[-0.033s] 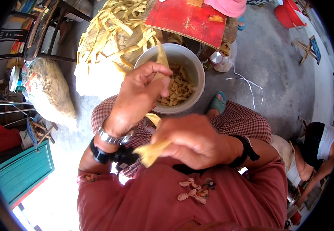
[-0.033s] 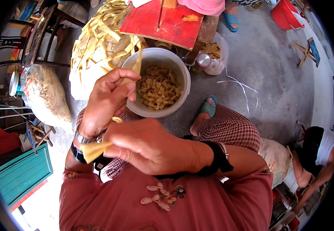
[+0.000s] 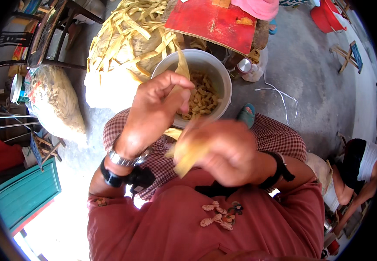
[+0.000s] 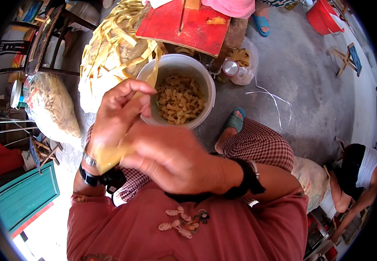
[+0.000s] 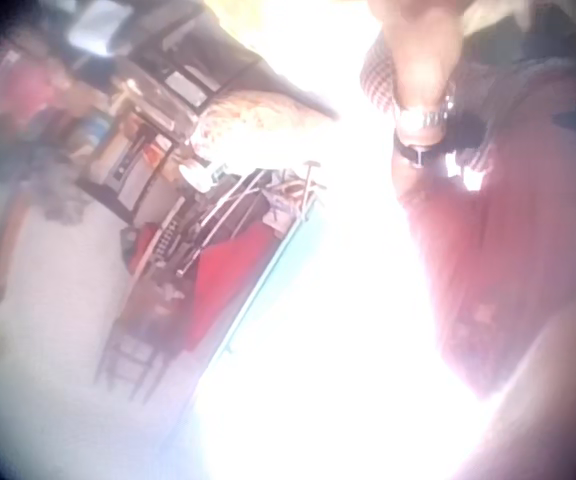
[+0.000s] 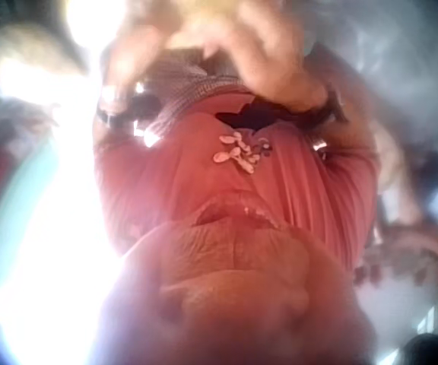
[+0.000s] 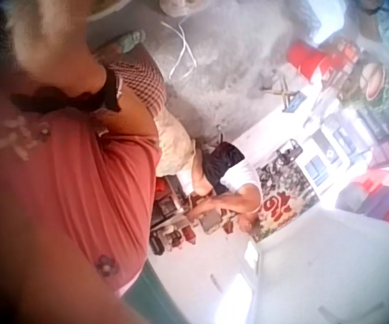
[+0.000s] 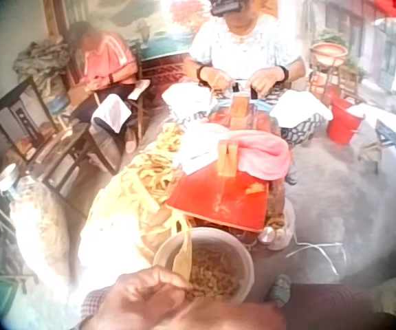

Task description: The person weaves thin yellow strips by hand, looping them around each other and pulling them tight to form a woven pattern above a white bucket.

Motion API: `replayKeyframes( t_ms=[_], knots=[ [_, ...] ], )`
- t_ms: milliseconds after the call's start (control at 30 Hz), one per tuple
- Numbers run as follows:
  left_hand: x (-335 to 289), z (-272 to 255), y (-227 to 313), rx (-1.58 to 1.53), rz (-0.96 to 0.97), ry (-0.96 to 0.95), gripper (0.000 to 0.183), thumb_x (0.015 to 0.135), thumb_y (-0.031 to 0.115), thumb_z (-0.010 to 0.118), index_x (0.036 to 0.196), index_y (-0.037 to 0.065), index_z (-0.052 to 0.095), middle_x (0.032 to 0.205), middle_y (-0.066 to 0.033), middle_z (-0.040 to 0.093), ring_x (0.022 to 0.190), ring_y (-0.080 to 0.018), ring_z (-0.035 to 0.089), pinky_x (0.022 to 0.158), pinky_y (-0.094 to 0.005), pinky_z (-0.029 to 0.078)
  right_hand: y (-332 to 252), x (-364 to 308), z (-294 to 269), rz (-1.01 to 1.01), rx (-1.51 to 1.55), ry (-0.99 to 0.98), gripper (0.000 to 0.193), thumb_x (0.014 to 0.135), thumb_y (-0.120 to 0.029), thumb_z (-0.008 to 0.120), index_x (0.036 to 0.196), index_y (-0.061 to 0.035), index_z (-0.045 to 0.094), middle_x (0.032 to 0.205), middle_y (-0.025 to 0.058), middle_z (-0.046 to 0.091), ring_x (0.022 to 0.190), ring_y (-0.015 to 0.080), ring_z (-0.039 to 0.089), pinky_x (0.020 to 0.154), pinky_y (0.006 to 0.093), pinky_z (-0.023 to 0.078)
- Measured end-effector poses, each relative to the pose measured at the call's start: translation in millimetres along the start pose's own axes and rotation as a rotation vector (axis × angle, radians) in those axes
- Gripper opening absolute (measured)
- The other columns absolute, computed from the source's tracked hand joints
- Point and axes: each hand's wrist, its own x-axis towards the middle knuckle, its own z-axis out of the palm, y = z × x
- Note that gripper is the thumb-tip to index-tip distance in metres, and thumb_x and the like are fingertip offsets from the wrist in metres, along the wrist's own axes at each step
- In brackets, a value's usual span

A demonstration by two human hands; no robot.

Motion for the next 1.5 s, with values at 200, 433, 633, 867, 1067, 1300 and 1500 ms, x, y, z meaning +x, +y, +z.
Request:
replayKeyframes(
  t_ms=[200, 433, 633, 867, 1067, 1300, 1500],
  knots=[
    [-38, 9, 39, 0.409, 0.657, -0.113, 0.02, 0.075, -0.012, 0.061, 0.093, -0.002, 0.061, 0.085, -0.0114, 0.067, 0.074, -0.021, 0.068, 0.061, -0.0285, 0.054, 7, 19, -9, 0.058, 0.094, 0.318, 0.027, 0.1, -0.018, 0.041, 0.098, 0.0036, 0.056, 0.098, 0.0125, 0.061, 0.097, 0.0195, 0.056, 0.083, 0.0326, 0.045],
    [-28, 4, 27, 0.992, 1.162, 0.28, 0.026, 0.07, -0.001, 0.072, 0.095, -0.002, 0.064, 0.086, -0.0131, 0.066, 0.071, -0.0228, 0.067, 0.055, -0.0304, 0.056, 5, 28, -18, 0.278, 0.038, 0.16, 0.029, 0.098, -0.021, 0.046, 0.088, 0.0012, 0.06, 0.075, -0.0023, 0.057, 0.072, 0.0031, 0.049, 0.061, 0.0208, 0.039],
    [1, 8, 1, 0.708, 1.075, 0.227, 0.017, 0.075, 0.003, 0.072, 0.088, -0.001, 0.062, 0.093, -0.0119, 0.064, 0.068, -0.0183, 0.063, 0.056, -0.027, 0.051, 8, 19, -36, 0.553, -0.002, 0.054, 0.031, 0.098, -0.026, 0.046, 0.088, 0.0002, 0.058, 0.073, -0.002, 0.053, 0.071, 0.0045, 0.045, 0.063, 0.0213, 0.039],
    [16, 2, -2, -0.43, 0.377, -0.322, 0.031, 0.095, 0.019, 0.055, 0.121, 0.002, 0.054, 0.099, -0.0035, 0.064, 0.073, -0.0048, 0.058, 0.061, -0.0183, 0.046, 19, 14, -47, 0.159, -0.352, 0.106, 0.027, 0.096, -0.022, 0.049, 0.108, 0.0024, 0.055, 0.082, 0.0053, 0.061, 0.071, 0.0097, 0.056, 0.061, 0.0231, 0.045],
    [27, 1, -17, 0.09, 0.715, -0.24, 0.043, 0.085, 0.005, 0.062, 0.128, 0.004, 0.054, 0.106, -0.01, 0.06, 0.103, -0.0195, 0.055, 0.09, -0.0307, 0.044, 30, 5, -53, 0.402, -0.16, 0.181, 0.043, 0.098, -0.035, 0.043, 0.112, 0.0033, 0.056, 0.075, -0.001, 0.055, 0.059, 0.0039, 0.047, 0.05, 0.018, 0.036],
    [24, 13, -20, 0.158, 0.705, -0.067, 0.056, 0.086, 0.027, 0.066, 0.134, 0.003, 0.048, 0.116, -0.0101, 0.056, 0.109, -0.0233, 0.048, 0.095, -0.0344, 0.04, 51, 3, -44, 0.396, -0.056, 0.356, 0.041, 0.097, -0.033, 0.046, 0.111, 0.0043, 0.054, 0.073, -0.0012, 0.053, 0.052, 0.0025, 0.041, 0.046, 0.0178, 0.031],
    [25, 9, -23, -0.039, 0.419, -0.207, 0.041, 0.098, 0.035, 0.046, 0.116, 0.0, 0.058, 0.104, -0.0105, 0.064, 0.089, -0.0148, 0.06, 0.075, -0.0291, 0.051, 38, 20, -39, 0.368, -0.267, 0.299, 0.045, 0.098, -0.038, 0.042, 0.119, 0.0003, 0.051, 0.084, 0.0005, 0.055, 0.059, 0.0028, 0.045, 0.049, 0.0175, 0.034]
  ],
)
